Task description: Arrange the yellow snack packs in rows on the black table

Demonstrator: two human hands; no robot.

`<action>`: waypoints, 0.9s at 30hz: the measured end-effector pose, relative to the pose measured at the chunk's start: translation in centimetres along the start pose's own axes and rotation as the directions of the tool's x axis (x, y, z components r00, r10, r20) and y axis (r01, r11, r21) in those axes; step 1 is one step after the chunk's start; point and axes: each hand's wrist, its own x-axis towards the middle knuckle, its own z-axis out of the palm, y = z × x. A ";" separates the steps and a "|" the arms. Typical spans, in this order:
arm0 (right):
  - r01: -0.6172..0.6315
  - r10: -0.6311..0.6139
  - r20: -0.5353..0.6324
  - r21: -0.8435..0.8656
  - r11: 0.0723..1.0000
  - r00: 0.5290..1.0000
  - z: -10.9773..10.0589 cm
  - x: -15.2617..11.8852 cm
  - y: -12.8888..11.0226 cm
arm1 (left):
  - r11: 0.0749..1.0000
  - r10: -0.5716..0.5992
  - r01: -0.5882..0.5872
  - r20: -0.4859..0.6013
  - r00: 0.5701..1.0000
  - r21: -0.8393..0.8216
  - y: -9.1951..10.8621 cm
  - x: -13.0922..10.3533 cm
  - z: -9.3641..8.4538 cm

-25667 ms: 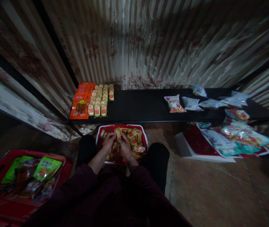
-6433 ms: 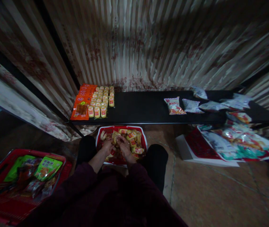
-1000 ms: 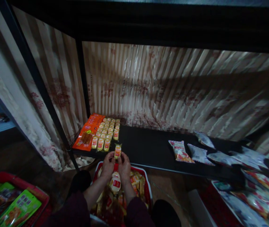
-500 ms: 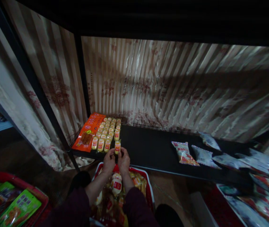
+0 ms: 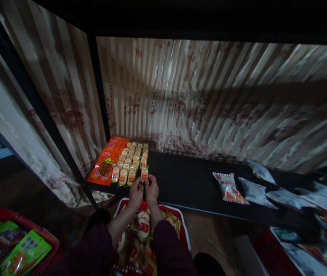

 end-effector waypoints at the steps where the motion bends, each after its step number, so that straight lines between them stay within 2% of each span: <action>1: -0.003 0.003 0.004 0.009 1.000 1.000 0.1 0.2 0.1 | 1.000 0.003 -0.003 0.000 1.000 -0.003 -0.1 0.1 0.1; 7: -0.002 0.002 0.005 0.035 0.999 1.000 0.6 1.1 0.3 | 0.998 0.042 -0.041 -0.014 0.999 0.048 -0.7 0.7 0.8; 16: -0.013 0.013 0.035 -0.018 1.000 0.999 1.2 1.9 0.0 | 0.966 0.069 -0.074 0.027 0.997 0.249 -0.6 1.2 1.1; 27: -0.021 0.022 0.024 -0.042 0.999 0.999 1.7 2.5 0.1 | 0.960 0.076 -0.090 0.065 0.995 0.264 -0.2 1.4 1.3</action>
